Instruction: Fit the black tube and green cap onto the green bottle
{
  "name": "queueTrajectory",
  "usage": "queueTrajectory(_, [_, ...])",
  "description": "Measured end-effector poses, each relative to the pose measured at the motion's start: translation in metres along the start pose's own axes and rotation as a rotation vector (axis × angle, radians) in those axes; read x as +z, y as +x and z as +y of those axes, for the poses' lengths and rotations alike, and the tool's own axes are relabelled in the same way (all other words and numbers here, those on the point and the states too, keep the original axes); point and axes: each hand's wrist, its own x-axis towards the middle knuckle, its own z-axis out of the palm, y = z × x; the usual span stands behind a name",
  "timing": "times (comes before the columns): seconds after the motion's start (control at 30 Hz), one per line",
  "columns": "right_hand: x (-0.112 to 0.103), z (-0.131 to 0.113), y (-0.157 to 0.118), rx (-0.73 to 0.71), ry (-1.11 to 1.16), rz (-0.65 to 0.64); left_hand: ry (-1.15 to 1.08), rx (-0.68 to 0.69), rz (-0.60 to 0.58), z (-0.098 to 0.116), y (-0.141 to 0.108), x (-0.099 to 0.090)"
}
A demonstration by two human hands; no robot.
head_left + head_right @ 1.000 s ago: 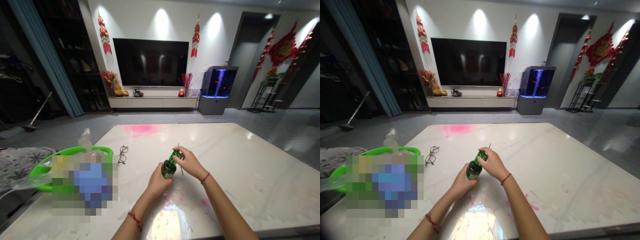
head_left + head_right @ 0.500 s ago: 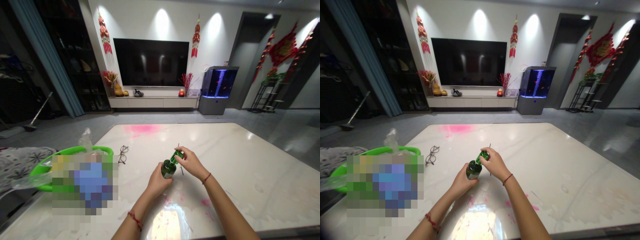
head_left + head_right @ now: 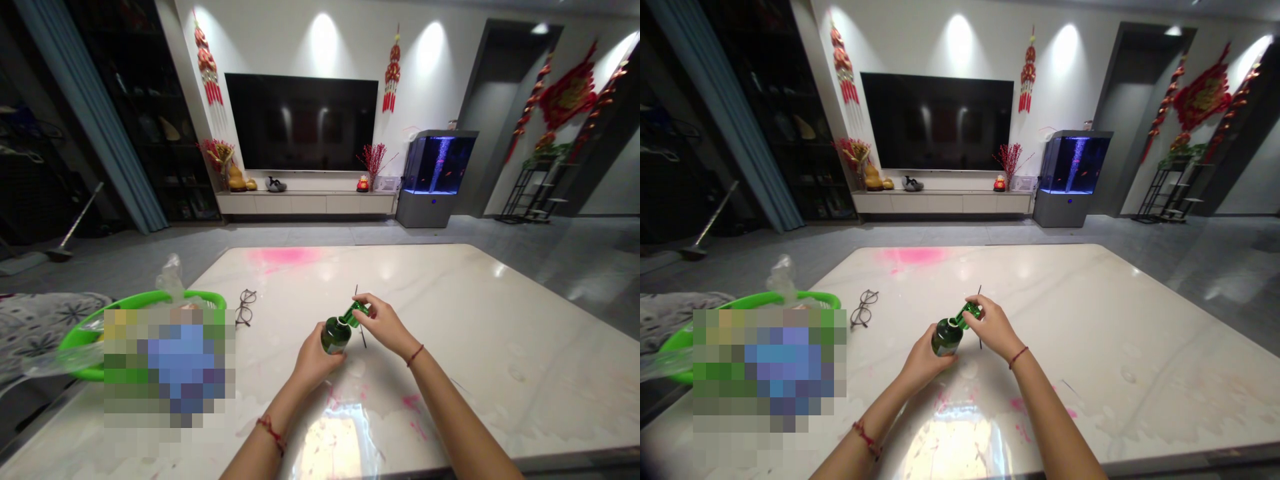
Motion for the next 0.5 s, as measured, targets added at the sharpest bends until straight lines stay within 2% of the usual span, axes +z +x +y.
queueTrajectory(0.5, [0.001,0.010,0.002,0.041,0.014,0.037,-0.085,0.063,0.054,-0.018,0.012,0.010])
